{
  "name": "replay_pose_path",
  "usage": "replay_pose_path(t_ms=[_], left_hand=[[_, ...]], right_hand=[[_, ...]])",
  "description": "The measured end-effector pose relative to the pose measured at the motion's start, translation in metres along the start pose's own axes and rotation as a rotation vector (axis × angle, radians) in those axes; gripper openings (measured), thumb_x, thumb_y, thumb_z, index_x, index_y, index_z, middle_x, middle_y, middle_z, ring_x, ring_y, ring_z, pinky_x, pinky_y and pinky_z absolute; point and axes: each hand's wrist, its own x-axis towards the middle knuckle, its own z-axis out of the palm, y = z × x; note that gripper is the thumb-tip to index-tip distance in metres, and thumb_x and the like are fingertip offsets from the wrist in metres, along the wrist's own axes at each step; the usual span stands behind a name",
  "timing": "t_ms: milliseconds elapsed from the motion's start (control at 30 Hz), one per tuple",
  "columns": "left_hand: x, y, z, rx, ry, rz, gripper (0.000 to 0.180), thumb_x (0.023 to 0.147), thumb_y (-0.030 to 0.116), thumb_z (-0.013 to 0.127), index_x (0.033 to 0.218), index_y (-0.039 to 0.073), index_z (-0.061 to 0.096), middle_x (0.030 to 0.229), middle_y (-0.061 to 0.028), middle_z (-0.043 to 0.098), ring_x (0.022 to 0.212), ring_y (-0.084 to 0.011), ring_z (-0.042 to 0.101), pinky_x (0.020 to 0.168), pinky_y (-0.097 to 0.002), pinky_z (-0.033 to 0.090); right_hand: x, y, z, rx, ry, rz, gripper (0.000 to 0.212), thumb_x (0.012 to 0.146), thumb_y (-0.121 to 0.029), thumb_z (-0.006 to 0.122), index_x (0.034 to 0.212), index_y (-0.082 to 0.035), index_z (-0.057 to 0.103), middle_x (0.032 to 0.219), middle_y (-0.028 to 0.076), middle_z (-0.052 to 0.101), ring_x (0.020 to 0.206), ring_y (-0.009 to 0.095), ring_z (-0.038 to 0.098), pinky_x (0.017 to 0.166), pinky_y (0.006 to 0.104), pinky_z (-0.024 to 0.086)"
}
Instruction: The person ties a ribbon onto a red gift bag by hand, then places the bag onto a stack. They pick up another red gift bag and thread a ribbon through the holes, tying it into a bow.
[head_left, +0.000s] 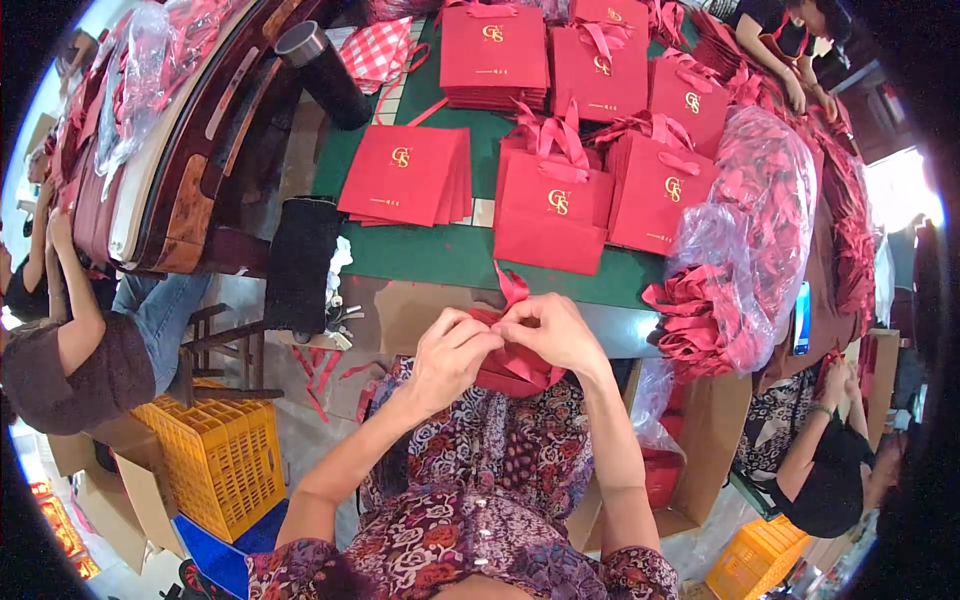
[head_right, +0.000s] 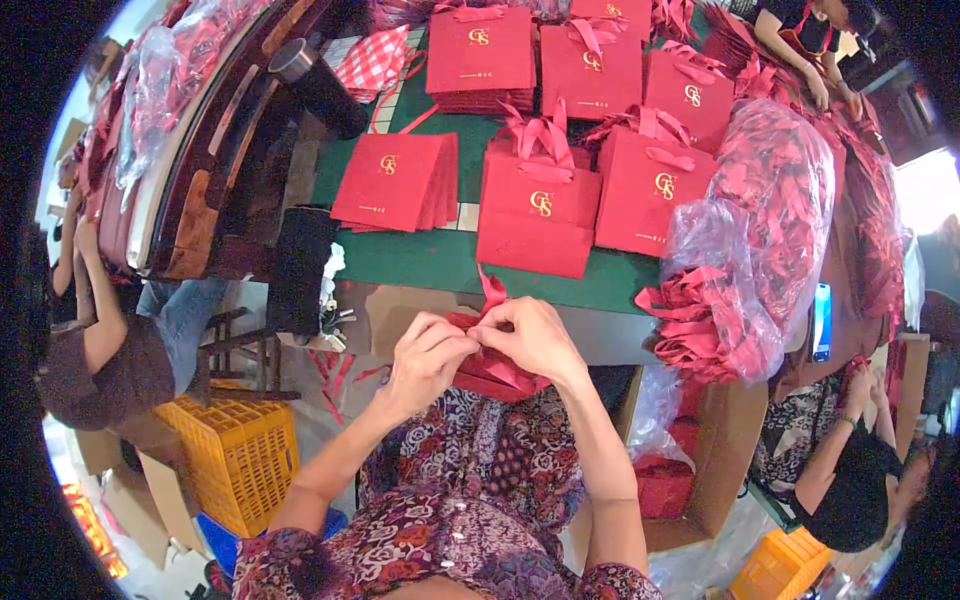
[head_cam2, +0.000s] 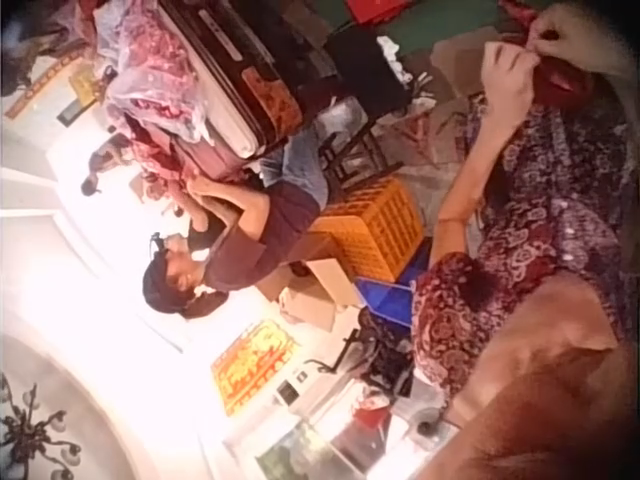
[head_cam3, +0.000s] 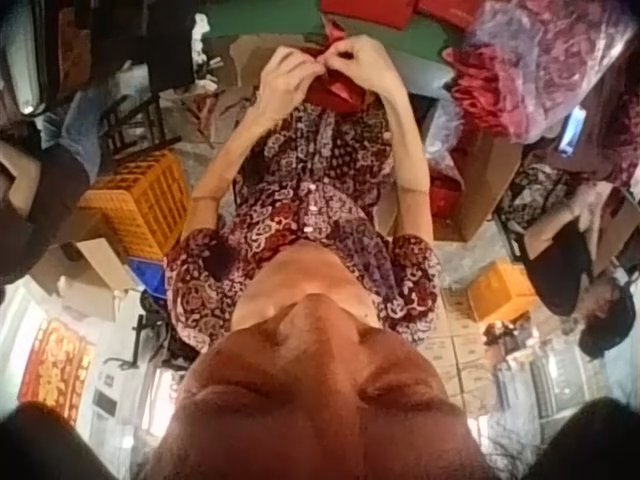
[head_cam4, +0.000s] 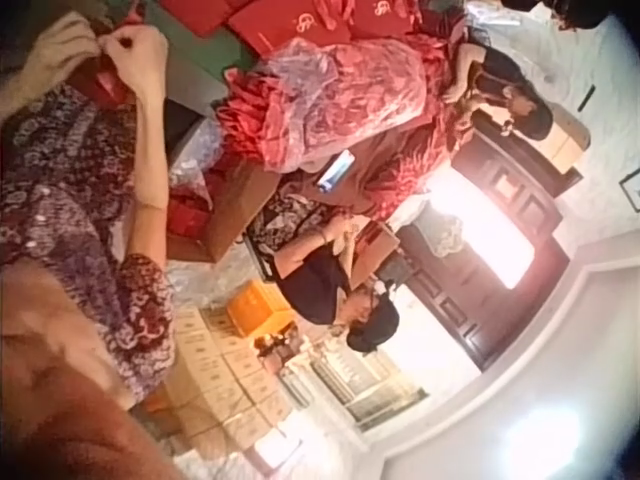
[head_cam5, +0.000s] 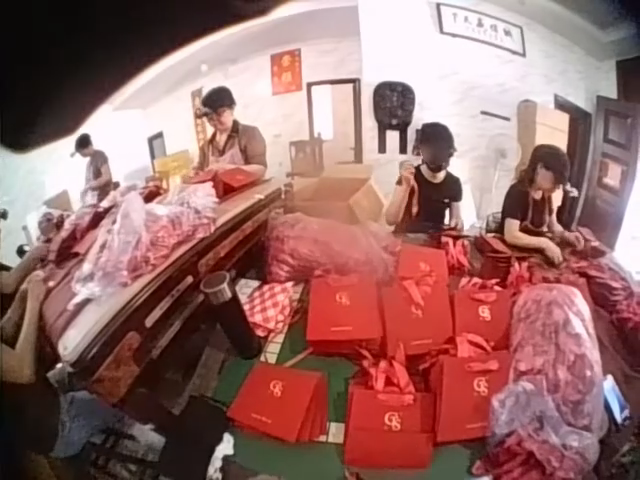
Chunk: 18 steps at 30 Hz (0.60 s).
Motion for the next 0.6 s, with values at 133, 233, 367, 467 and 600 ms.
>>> replay_pose_path(t_ms=[133,233,367,467,600], left_hand=[[0.007,0.0,-0.003,-0.015,-0.017,-0.021,0.014,0.075,0.006,0.076,0.087,0.009,0.07,0.09,-0.0041,0.065,0.086,-0.026,0.06,0.075,-0.0375,0.053],[0.014,0.007,-0.006,-0.028,-0.076,-0.133,0.013,0.078,0.013,0.079,0.085,0.009,0.068,0.089,-0.0043,0.066,0.083,-0.0252,0.059,0.074,-0.0386,0.051],[0.023,0.008,-0.003,-0.138,-0.045,-0.462,0.017,0.081,0.022,0.08,0.084,0.011,0.069,0.073,-0.0024,0.068,0.069,-0.0232,0.058,0.07,-0.038,0.048],[0.025,0.002,0.002,-0.087,-0.074,-0.442,0.014,0.081,0.022,0.08,0.084,0.011,0.071,0.075,-0.0031,0.07,0.07,-0.0226,0.058,0.068,-0.0375,0.048],[0.025,-0.006,0.01,-0.096,-0.111,-0.533,0.013,0.079,0.017,0.081,0.085,0.008,0.074,0.076,-0.0045,0.069,0.075,-0.021,0.061,0.069,-0.0356,0.049]], right_hand=[[0.0,0.012,0.01,0.142,0.058,0.025,0.014,0.085,-0.016,0.074,0.087,-0.003,0.077,0.076,0.01,0.074,0.07,0.013,0.068,0.069,0.0319,0.053],[0.002,0.015,0.012,0.401,0.278,-0.046,0.009,0.085,-0.008,0.074,0.088,0.0,0.076,0.083,0.006,0.072,0.074,0.01,0.064,0.069,0.0286,0.051],[0.002,0.012,0.004,0.278,0.266,-0.097,0.012,0.088,-0.011,0.075,0.091,0.001,0.075,0.081,0.003,0.067,0.073,0.009,0.059,0.066,0.0267,0.047],[-0.001,0.009,0.0,0.203,0.326,-0.153,0.015,0.092,-0.014,0.071,0.095,0.0,0.075,0.083,0.007,0.069,0.074,0.014,0.064,0.067,0.0286,0.049],[-0.009,0.008,-0.012,-0.031,0.519,-0.103,0.018,0.091,-0.018,0.072,0.092,0.0,0.073,0.084,0.014,0.07,0.076,0.024,0.069,0.067,0.0356,0.052]])
